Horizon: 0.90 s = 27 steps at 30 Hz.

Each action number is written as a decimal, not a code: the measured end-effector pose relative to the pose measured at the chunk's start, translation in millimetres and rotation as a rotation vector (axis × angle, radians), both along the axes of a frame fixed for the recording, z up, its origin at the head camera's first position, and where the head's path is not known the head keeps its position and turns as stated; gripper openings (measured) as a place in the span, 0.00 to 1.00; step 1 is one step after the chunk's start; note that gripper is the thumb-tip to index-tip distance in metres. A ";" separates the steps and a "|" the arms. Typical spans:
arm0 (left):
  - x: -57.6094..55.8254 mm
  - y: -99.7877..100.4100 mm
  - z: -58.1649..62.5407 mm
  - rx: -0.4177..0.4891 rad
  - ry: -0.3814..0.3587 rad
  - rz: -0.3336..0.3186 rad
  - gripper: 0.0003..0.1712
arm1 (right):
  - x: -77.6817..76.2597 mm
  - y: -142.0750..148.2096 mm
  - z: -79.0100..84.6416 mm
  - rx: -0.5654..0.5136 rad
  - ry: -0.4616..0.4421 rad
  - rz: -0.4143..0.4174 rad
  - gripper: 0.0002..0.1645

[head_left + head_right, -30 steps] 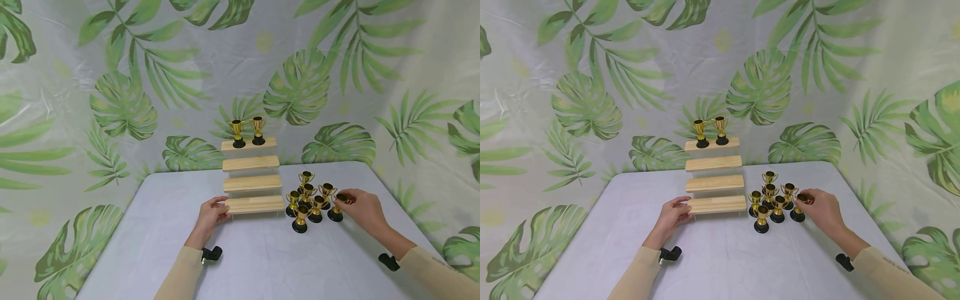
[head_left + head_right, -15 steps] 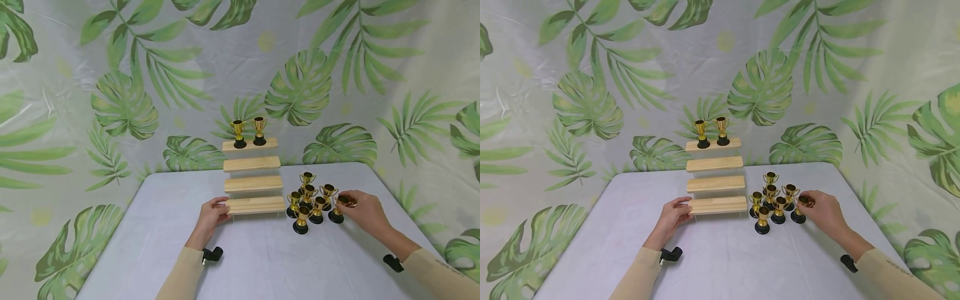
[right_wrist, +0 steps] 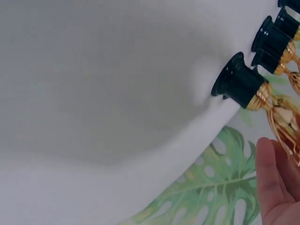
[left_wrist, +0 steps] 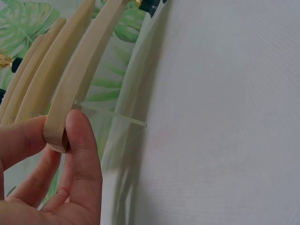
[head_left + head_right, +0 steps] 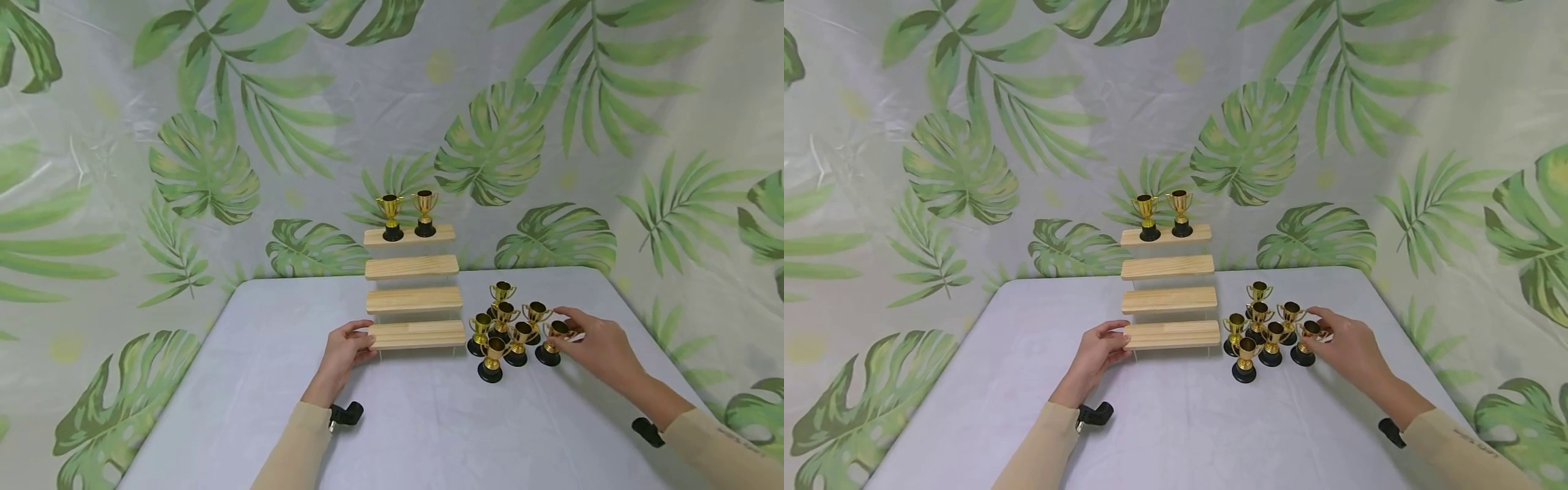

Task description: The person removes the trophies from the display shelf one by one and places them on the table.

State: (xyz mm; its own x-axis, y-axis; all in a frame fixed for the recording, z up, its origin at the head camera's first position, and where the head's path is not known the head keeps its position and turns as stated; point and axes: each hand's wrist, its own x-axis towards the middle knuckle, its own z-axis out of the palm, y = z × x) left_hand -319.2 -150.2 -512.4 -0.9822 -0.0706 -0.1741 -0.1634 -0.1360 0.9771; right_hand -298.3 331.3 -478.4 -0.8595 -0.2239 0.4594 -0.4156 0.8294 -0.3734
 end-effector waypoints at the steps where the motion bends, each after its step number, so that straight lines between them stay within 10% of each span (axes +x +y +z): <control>1: 0.0 0.0 -0.3 0.003 0.000 -0.002 0.23 | 0.8 1.0 1.6 0.007 -0.007 0.001 0.36; 27: -2.1 -3.9 -2.0 0.000 -0.009 -0.051 0.27 | 5.3 15.0 54.5 0.044 0.087 0.062 0.33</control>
State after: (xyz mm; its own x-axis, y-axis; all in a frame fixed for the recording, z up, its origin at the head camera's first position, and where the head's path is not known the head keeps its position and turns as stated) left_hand -321.3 -154.1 -514.4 -0.9828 -0.0207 -0.1834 -0.1793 -0.1270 0.9756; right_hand -293.0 346.3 -423.9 -0.8009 -0.2969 0.5200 -0.4959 0.8156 -0.2981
